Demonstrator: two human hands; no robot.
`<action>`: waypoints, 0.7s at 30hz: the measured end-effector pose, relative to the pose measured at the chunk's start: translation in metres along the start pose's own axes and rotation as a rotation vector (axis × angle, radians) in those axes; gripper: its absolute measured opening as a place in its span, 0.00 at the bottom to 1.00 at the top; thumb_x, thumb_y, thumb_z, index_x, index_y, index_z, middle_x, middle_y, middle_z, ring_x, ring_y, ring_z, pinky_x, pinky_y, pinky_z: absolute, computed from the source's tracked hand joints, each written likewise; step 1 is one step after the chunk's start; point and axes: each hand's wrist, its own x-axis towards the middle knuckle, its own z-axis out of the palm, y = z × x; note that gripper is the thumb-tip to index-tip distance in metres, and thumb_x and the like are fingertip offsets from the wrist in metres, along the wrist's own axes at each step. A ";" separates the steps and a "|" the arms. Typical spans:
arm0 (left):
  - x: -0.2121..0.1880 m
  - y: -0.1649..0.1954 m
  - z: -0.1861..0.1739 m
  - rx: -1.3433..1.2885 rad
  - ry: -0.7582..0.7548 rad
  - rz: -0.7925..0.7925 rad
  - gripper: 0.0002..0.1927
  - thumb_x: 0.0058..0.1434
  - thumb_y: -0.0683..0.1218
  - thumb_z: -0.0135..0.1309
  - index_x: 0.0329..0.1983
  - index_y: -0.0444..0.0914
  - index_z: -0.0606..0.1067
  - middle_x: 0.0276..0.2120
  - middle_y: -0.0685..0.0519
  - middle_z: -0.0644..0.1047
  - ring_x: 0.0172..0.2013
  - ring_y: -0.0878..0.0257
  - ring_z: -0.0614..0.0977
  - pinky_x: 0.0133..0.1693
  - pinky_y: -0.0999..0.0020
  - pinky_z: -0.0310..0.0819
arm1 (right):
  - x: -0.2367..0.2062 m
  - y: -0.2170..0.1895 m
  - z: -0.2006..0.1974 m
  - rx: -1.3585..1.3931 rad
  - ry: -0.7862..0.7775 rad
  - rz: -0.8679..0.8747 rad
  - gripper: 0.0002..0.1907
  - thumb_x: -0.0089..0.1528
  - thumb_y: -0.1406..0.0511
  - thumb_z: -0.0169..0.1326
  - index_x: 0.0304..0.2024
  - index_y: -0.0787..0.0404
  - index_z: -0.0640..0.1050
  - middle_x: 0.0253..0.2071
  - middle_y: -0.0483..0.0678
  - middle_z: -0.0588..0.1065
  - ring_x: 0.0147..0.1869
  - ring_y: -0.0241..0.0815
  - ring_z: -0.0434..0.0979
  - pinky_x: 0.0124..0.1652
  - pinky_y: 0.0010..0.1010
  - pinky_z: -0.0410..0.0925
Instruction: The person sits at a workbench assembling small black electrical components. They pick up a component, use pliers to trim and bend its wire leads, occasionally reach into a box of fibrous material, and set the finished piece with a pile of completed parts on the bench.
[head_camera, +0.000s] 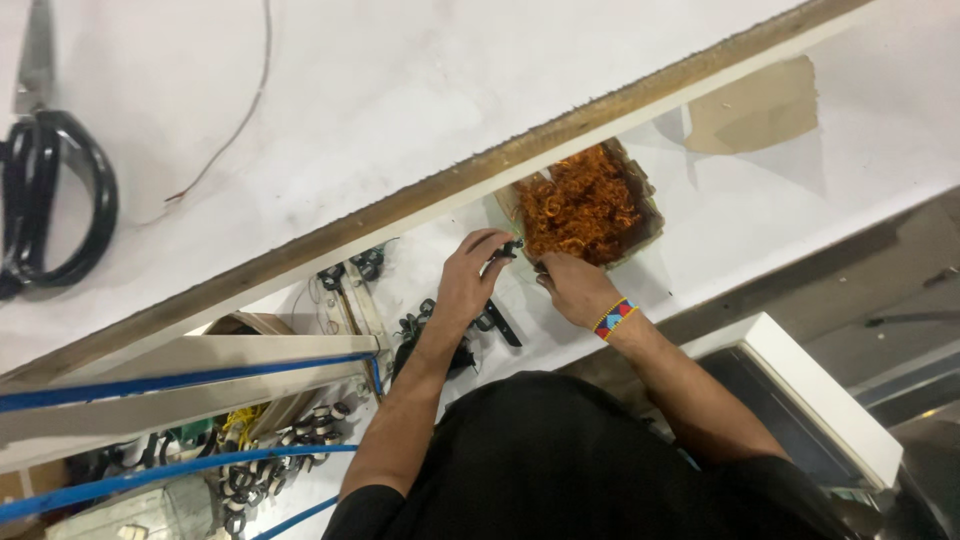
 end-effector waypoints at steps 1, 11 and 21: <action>0.000 0.007 0.001 0.019 -0.001 0.073 0.18 0.60 0.37 0.61 0.54 0.39 0.77 0.52 0.47 0.78 0.49 0.47 0.81 0.47 0.58 0.77 | -0.001 -0.001 -0.001 -0.008 0.002 -0.005 0.12 0.66 0.62 0.51 0.45 0.65 0.73 0.42 0.61 0.76 0.48 0.63 0.76 0.46 0.51 0.68; 0.005 0.030 0.007 0.013 -0.087 0.156 0.19 0.61 0.36 0.57 0.55 0.39 0.76 0.53 0.46 0.77 0.50 0.45 0.80 0.50 0.57 0.76 | -0.011 -0.001 -0.009 0.069 0.088 -0.052 0.11 0.67 0.62 0.51 0.43 0.65 0.73 0.39 0.60 0.76 0.45 0.64 0.76 0.43 0.51 0.68; 0.006 0.019 0.007 -0.126 -0.091 0.062 0.18 0.61 0.36 0.58 0.55 0.39 0.76 0.53 0.46 0.79 0.45 0.51 0.84 0.46 0.62 0.80 | -0.011 -0.016 -0.013 -0.151 0.145 0.010 0.12 0.67 0.59 0.53 0.44 0.61 0.74 0.30 0.55 0.78 0.34 0.59 0.79 0.31 0.51 0.69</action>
